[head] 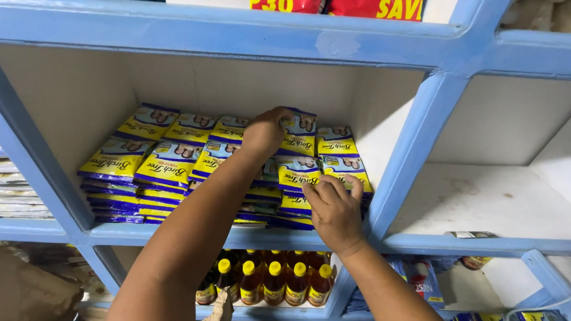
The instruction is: Organizing and stocking milk powder sachets on grocery shelves.
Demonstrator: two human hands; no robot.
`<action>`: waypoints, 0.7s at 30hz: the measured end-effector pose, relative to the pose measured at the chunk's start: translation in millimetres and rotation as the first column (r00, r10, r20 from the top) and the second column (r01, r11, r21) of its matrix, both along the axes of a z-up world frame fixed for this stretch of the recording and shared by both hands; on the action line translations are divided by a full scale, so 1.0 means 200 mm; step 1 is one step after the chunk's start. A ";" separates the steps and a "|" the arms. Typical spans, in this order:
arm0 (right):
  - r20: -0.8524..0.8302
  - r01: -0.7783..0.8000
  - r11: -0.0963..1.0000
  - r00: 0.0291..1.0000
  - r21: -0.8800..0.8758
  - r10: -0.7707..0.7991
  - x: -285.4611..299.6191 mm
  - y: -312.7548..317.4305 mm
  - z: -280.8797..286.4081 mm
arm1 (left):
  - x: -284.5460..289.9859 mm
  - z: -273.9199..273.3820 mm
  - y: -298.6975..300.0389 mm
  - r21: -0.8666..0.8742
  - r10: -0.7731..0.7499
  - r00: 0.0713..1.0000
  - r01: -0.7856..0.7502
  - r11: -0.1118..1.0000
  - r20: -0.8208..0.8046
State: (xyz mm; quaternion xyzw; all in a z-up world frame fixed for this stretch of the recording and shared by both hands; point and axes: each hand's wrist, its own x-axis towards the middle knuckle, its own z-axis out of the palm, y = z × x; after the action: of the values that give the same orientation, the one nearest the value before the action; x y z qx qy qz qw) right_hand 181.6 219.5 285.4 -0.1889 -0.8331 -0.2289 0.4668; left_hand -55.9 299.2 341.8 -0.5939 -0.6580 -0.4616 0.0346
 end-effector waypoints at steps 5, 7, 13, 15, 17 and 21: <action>0.015 -0.024 1.000 1.000 0.021 0.024 0.01 0.03 -0.04 | -0.04 -0.09 0.11 -0.105 0.011 0.979 -0.033 0.994 -0.205; 0.013 -0.030 1.000 0.999 0.003 0.030 0.01 0.03 -0.05 | 0.00 -0.05 0.08 -0.181 0.029 0.964 -0.079 0.980 -0.263; -0.014 -0.020 0.999 1.000 -0.037 0.019 0.00 0.04 -0.06 | 0.11 0.03 -0.06 -0.259 0.078 0.902 -0.204 0.944 -0.424; -0.029 0.002 0.999 1.000 -0.042 -0.003 -0.01 0.04 -0.05 | 0.14 0.05 -0.12 -0.228 0.067 0.907 -0.175 0.958 -0.415; -0.047 0.034 0.999 0.998 -0.033 -0.035 -0.02 0.03 -0.04 | 0.17 0.07 -0.17 -0.369 0.005 0.909 -0.175 0.913 -0.417; -0.040 0.040 0.998 0.998 -0.051 -0.042 -0.04 0.06 -0.06 | 0.16 0.04 -0.19 -0.364 -0.043 0.902 -0.130 0.922 -0.430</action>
State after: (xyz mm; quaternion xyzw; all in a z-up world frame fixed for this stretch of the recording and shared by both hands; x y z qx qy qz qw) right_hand 173.9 230.8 272.6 -0.2224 -0.8246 -0.2137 0.4742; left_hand -24.1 260.4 349.3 -0.6609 -0.7249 -0.1803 0.0722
